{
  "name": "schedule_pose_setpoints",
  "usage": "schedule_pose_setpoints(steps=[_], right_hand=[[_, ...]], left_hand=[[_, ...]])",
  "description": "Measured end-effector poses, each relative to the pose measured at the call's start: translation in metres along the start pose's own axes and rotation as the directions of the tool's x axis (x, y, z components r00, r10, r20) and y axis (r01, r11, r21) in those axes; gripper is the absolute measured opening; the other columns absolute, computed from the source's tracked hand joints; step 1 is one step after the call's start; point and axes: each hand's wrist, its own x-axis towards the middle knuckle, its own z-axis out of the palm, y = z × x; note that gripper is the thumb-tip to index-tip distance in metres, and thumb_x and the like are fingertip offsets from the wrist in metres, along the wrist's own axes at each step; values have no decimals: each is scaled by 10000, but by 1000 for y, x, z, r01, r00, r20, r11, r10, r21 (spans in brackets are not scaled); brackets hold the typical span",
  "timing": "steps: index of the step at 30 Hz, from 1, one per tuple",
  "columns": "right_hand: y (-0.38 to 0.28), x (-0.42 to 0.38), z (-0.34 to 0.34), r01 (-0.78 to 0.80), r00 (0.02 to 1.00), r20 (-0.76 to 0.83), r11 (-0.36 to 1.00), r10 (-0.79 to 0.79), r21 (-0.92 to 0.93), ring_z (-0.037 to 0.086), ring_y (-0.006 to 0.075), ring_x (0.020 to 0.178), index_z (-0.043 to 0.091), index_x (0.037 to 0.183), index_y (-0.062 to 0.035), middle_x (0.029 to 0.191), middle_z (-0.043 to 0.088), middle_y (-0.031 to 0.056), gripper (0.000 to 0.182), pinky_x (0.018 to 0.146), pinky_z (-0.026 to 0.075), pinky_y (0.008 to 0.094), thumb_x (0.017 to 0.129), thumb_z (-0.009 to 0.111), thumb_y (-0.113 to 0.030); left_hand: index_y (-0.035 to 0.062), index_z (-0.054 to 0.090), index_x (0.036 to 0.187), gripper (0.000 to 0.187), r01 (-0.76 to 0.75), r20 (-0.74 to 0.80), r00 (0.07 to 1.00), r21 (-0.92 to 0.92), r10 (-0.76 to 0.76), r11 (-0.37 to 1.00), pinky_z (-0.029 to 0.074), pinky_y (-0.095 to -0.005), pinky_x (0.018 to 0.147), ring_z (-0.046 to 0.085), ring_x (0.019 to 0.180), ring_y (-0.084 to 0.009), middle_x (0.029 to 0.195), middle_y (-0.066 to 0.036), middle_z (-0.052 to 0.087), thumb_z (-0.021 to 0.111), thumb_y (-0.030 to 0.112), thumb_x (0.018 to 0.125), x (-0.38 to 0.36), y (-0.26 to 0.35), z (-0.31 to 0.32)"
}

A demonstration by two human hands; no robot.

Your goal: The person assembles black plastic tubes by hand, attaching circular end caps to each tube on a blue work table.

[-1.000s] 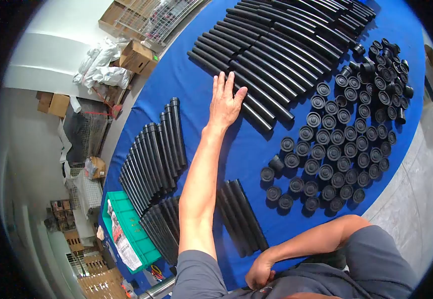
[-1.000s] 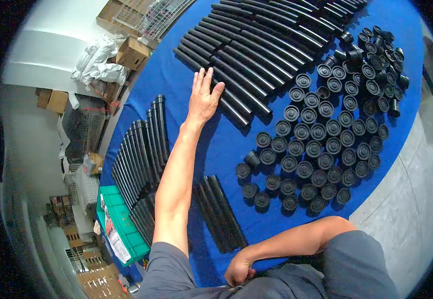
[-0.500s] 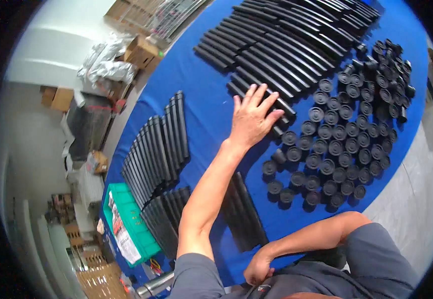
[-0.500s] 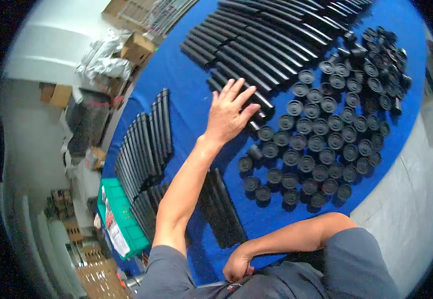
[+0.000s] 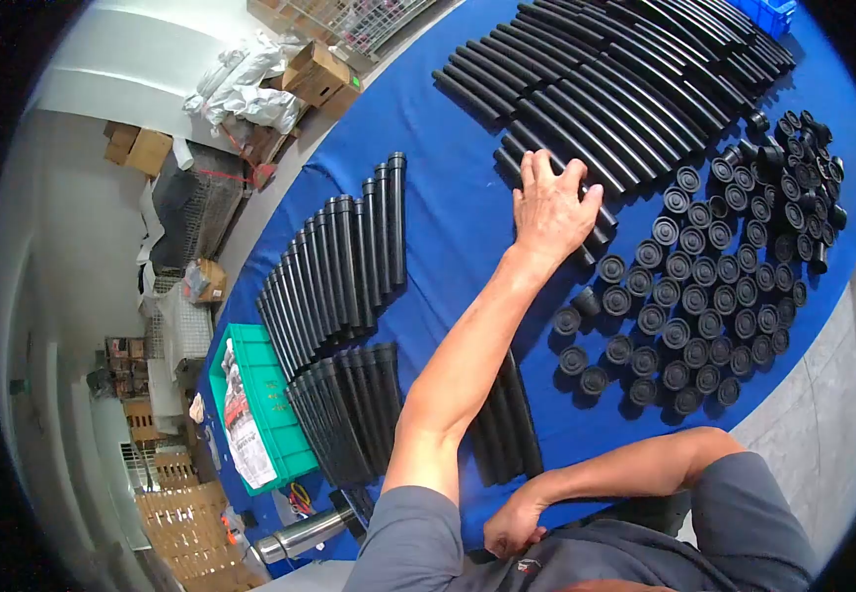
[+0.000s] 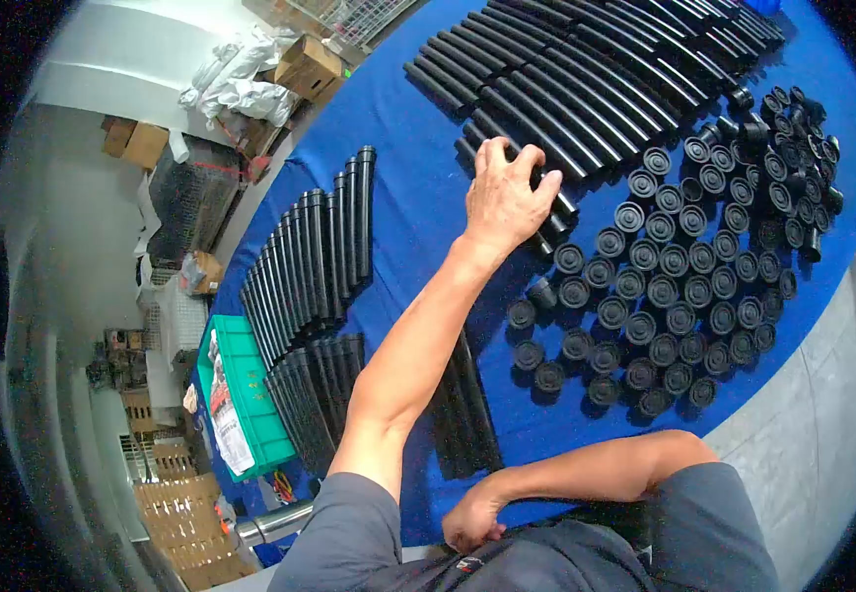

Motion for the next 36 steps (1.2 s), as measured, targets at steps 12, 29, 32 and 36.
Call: schedule_pose_setpoints(steps=[12, 29, 32, 36], right_hand=[[3, 0, 1, 19, 998, -58, 999, -17, 36, 590, 197, 478, 570, 746, -2, 600, 576, 98, 133, 452, 480, 357, 826, 552, -106], [-12, -10, -1, -52, 997, -61, 997, 56, 64, 606, 181, 568, 631, 885, 4, 688, 612, 82, 125, 483, 509, 342, 813, 616, -97], [-4, -5, 1, -28, 998, -55, 997, 32, 69, 604, 177, 566, 637, 876, 3, 684, 606, 75, 127, 483, 505, 336, 830, 619, -114], [-9, -6, -3, -68, 998, 3, 997, 68, 46, 603, 150, 586, 647, 981, 23, 690, 609, 67, 317, 475, 486, 319, 926, 686, -287]], left_hand=[[118, 691, 1056, 311, 98, 94, 990, 76, -105, 992, 492, -520, 1038, 475, 1326, -452, 1390, -251, 503, 671, 236, 769, 3, -33, -15], [241, 727, 1252, 497, 6, 376, 926, -83, 26, 997, 256, -495, 1241, 230, 1540, -416, 1659, -128, 323, 721, 210, 756, -50, -155, -88], [230, 734, 1241, 481, 65, 398, 918, -135, -6, 989, 240, -508, 1243, 197, 1552, -408, 1662, -134, 313, 717, 195, 761, -77, -150, -105], [195, 732, 1247, 469, 127, 410, 911, -163, -50, 978, 221, -509, 1245, 179, 1562, -384, 1663, -129, 315, 728, 161, 779, -110, -148, -123]])
